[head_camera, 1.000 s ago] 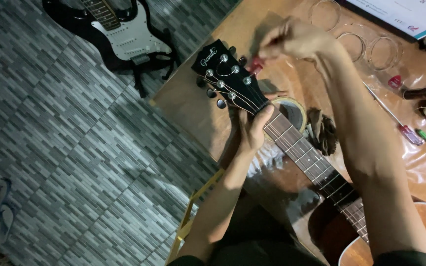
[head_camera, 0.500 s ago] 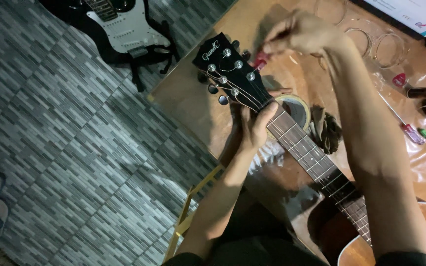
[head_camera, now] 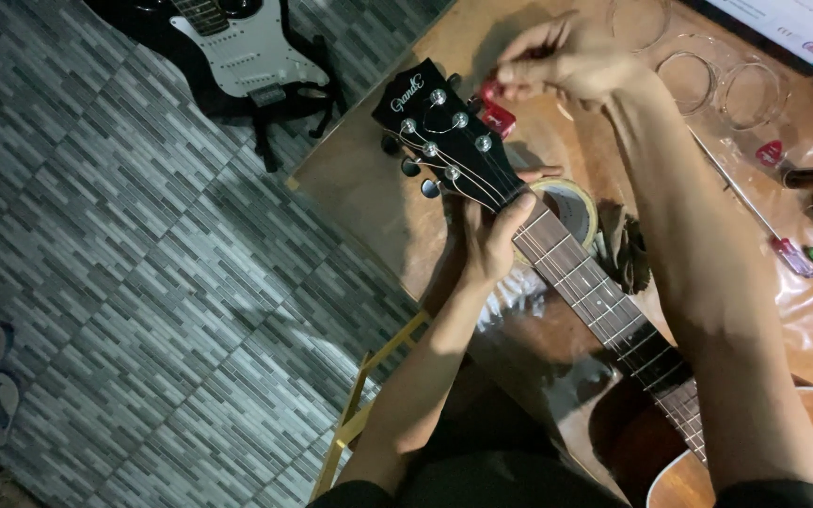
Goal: The person changes a string on an acoustic guitar. They remove the old string from the headstock, thread a new string through the bridge, and wind it onto the tuning peg.
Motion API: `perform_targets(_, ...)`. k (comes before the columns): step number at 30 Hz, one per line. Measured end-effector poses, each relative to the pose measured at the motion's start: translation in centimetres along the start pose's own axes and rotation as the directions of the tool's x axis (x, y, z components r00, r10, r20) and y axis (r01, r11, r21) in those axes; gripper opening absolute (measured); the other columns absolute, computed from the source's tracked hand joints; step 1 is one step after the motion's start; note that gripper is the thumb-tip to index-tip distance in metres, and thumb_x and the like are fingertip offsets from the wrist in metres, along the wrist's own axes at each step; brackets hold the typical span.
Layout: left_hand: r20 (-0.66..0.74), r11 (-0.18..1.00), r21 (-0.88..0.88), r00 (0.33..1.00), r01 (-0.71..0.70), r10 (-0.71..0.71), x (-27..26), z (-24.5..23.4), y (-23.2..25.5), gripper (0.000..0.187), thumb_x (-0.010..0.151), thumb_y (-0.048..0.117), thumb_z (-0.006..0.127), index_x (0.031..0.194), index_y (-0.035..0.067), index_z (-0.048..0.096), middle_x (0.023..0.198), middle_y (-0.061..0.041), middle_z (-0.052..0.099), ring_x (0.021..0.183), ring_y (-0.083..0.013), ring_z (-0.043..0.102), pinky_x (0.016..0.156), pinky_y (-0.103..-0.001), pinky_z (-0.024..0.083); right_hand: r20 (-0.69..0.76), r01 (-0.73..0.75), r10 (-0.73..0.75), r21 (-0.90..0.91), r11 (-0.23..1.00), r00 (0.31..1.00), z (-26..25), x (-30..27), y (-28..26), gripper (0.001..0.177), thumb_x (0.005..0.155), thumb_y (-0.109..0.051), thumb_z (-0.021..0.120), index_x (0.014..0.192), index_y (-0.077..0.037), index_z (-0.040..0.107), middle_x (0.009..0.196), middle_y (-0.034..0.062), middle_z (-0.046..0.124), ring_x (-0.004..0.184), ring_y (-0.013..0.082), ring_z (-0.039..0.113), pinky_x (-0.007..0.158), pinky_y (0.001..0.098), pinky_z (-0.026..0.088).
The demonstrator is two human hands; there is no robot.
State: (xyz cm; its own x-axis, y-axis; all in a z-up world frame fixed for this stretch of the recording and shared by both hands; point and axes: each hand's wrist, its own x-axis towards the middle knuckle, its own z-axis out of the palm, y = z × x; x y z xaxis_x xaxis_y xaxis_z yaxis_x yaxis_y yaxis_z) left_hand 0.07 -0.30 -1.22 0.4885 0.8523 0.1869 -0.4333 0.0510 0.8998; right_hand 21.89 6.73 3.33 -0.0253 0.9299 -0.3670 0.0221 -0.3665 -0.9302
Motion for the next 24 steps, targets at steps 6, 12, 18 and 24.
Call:
perform_targets(6,0.017,0.988,-0.018,0.988,0.155,-0.154,-0.2,-0.1,1.3,0.044,0.102,0.050,0.055,0.124,0.015,0.070,0.124,-0.008,0.074,0.119,-0.0241,0.073,0.113,-0.044,0.056,0.004,-0.397,0.481,-0.558,0.729,0.877,-0.6,-3.6,-4.2,0.021,0.098,-0.020,0.074,0.114,-0.011,0.083,0.086,0.0093,0.078,0.055,0.0183,0.043,0.057,0.0300,0.035)
perform_targets(12,0.026,0.996,-0.030,0.997,0.078,-0.078,-0.1,0.4,1.3,0.044,0.101,0.042,0.054,0.116,0.004,0.071,0.117,-0.013,0.073,0.111,-0.0248,0.070,0.106,-0.039,0.055,0.265,-0.002,-0.031,0.123,0.992,0.964,-4.1,-3.1,-0.2,0.015,0.096,-0.005,0.070,0.110,-0.001,0.073,0.092,0.0110,0.076,0.073,0.0138,0.071,0.064,0.0191,0.063)
perform_targets(18,0.014,0.978,0.014,0.978,0.209,-0.209,-1.1,-0.2,0.4,0.053,0.102,0.060,0.052,0.123,0.015,0.070,0.122,-0.009,0.075,0.116,-0.0253,0.075,0.112,-0.045,0.058,-0.205,-0.157,0.120,-0.172,0.973,0.971,2.0,-0.6,-1.1,0.011,0.098,-0.009,0.076,0.108,-0.006,0.074,0.096,0.0086,0.076,0.081,0.0135,0.074,0.081,0.0224,0.066)
perform_targets(24,0.044,0.995,-0.086,0.998,0.051,-0.047,-0.4,0.4,-0.5,0.045,0.105,0.051,0.054,0.119,0.012,0.069,0.114,-0.007,0.072,0.104,-0.0191,0.070,0.105,-0.037,0.056,0.019,-0.197,0.222,-0.396,0.897,0.975,-1.3,-4.5,-1.5,0.012,0.096,-0.006,0.074,0.105,0.001,0.078,0.079,0.0160,0.077,0.064,0.0226,0.069,0.056,0.0295,0.054)
